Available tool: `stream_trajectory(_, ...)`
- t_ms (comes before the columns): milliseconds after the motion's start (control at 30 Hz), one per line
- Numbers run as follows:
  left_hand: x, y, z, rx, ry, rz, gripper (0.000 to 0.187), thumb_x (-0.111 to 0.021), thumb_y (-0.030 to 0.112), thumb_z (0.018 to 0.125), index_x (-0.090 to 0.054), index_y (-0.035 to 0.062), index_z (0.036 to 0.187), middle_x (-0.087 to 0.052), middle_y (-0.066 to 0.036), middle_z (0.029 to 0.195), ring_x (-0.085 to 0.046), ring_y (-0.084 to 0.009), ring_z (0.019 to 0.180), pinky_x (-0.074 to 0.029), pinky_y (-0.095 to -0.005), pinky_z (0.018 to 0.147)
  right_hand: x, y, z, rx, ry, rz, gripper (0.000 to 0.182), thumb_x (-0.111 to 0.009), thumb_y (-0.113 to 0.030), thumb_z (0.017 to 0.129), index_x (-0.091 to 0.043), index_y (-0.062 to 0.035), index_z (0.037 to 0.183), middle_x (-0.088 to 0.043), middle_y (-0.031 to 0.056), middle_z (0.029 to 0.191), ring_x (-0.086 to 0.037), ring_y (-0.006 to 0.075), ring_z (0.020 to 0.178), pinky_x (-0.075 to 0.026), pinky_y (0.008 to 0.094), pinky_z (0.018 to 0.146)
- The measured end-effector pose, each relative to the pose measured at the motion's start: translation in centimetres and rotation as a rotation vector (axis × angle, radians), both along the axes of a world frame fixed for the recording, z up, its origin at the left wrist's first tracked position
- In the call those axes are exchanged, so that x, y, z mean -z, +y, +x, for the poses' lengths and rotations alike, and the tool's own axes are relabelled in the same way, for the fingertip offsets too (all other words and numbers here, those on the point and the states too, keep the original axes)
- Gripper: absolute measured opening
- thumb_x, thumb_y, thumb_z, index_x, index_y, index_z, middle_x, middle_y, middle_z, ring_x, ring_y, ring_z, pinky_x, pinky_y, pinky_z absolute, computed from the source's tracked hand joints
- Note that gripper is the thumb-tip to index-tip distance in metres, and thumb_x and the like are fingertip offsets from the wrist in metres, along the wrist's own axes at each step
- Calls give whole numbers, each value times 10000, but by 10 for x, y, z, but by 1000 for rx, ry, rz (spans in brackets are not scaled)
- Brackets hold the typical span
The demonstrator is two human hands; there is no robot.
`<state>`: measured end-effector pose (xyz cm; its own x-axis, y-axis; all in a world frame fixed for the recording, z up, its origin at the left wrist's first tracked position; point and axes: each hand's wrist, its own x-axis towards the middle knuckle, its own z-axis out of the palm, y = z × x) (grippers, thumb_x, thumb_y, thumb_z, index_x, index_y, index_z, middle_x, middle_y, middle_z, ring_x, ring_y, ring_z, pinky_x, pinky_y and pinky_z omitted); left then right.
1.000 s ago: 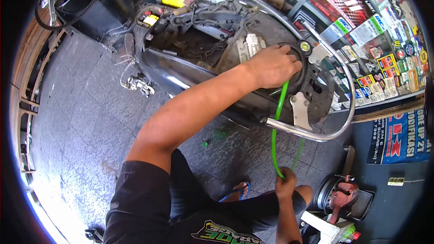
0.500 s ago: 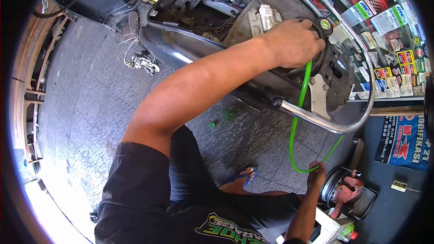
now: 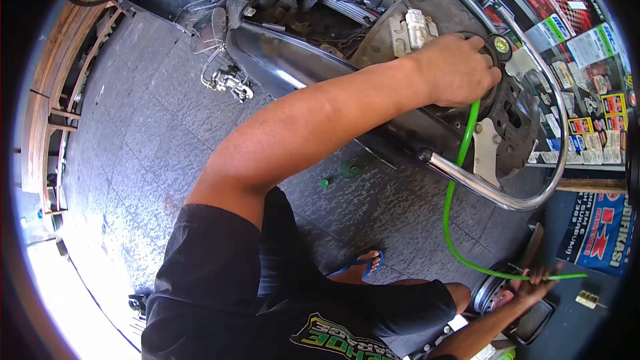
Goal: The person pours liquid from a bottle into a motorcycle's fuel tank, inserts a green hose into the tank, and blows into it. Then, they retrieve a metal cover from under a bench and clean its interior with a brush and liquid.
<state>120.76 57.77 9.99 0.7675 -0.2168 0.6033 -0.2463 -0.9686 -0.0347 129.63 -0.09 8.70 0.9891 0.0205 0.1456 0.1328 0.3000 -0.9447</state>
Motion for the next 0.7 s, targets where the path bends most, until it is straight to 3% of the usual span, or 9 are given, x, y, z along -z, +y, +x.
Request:
stream_trajectory(33,-1,0,-1,0,1,2,217,-613,168,785,-643,55,967,-677,-75,958,-633,-299,978,-546,-409,791,-22,20,-14,71,-78,-60,366,-445,-368,1038,-514,-49,1205,-392,-31,663,-335,50,525,-316,192,445)
stream_trajectory(100,-1,1,-2,-19,7,11,211,-604,174,792,-645,60,965,-680,-69,958,-634,-296,982,-548,-406,788,-48,16,-23,-406,-145,-161,458,-466,-425,1026,-547,-23,1229,-339,-35,706,-321,68,563,-417,258,594)
stream_trajectory(133,0,1,-1,-27,-6,29,210,-601,177,794,-644,64,967,-682,-67,959,-635,-295,980,-549,-404,783,-50,32,-40,-311,-203,-576,407,-546,-410,980,-636,-15,1013,-417,-23,705,-420,114,602,-449,277,684)
stream_trajectory(200,0,-2,1,-17,-15,40,210,-599,180,796,-642,69,969,-684,-65,959,-637,-293,977,-549,-403,778,-50,116,-106,-419,-466,-924,373,-645,-372,881,-665,0,860,-534,15,729,-536,174,694,-464,314,764)
stream_trajectory(233,0,-1,1,-21,-8,53,208,-598,178,797,-639,73,972,-686,-63,956,-639,-291,969,-549,-401,776,-56,154,-128,-706,-372,-1112,264,-694,-270,800,-695,-11,847,-623,51,779,-607,219,776,-470,355,792)
stream_trajectory(333,3,-2,3,-17,-14,53,204,-597,178,798,-632,81,974,-689,-61,945,-645,-286,953,-548,-398,773,-24,239,-156,-1359,-435,-1400,284,-662,-127,822,-677,-85,1103,-673,108,897,-645,323,725,-526,390,698)
stream_trajectory(400,4,-1,5,-32,-26,56,219,-617,169,785,-630,85,986,-691,-55,936,-651,-283,949,-554,-398,765,11,254,-162,-1408,-509,-1536,337,-641,-109,846,-631,-80,1181,-677,142,910,-665,338,733,-538,396,650)
stream_trajectory(500,4,-2,3,-52,-17,60,260,-646,164,770,-632,82,1016,-693,-52,951,-651,-280,975,-564,-398,752,69,250,-156,-1251,-426,-1320,316,-621,-101,871,-621,-62,1184,-680,154,939,-678,345,777,-542,400,665)
stream_trajectory(700,7,-4,3,-58,-57,50,213,-599,196,846,-685,90,1009,-716,-87,916,-672,-292,936,-571,-417,723,66,251,-168,-1256,-194,-1154,252,-609,-85,873,-654,0,1107,-695,166,887,-694,327,741,-549,398,699)
